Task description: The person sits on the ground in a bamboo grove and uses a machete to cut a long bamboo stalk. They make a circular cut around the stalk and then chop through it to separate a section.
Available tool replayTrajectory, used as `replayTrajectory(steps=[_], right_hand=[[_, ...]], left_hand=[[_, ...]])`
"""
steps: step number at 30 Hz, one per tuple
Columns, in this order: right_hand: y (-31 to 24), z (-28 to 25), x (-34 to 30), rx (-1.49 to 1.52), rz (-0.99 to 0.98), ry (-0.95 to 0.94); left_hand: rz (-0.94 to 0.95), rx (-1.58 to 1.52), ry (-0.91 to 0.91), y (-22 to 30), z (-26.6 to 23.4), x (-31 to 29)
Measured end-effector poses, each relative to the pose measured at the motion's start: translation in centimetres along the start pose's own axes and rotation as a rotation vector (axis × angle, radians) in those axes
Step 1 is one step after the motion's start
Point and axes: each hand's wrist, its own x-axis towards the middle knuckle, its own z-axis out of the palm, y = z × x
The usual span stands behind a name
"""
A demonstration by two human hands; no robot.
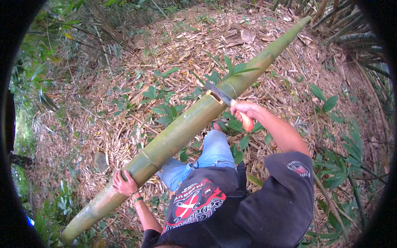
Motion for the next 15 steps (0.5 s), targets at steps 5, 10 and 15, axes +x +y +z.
replayTrajectory(steps=[5,10,15], right_hand=[[-6.0,0.9,-2.8,0.003,-0.617,0.321],[0.4,1.9,2.3,-0.127,-0.440,0.417],[-0.8,-1.0,-1.0,0.214,-0.017,-0.109]], left_hand=[[0.065,0.031,0.077,0.0,0.1,-0.1],[0.031,0.009,0.009,0.0,-0.2,0.4],[0.011,-0.013,0.031,0.4,0.5,0.2]])
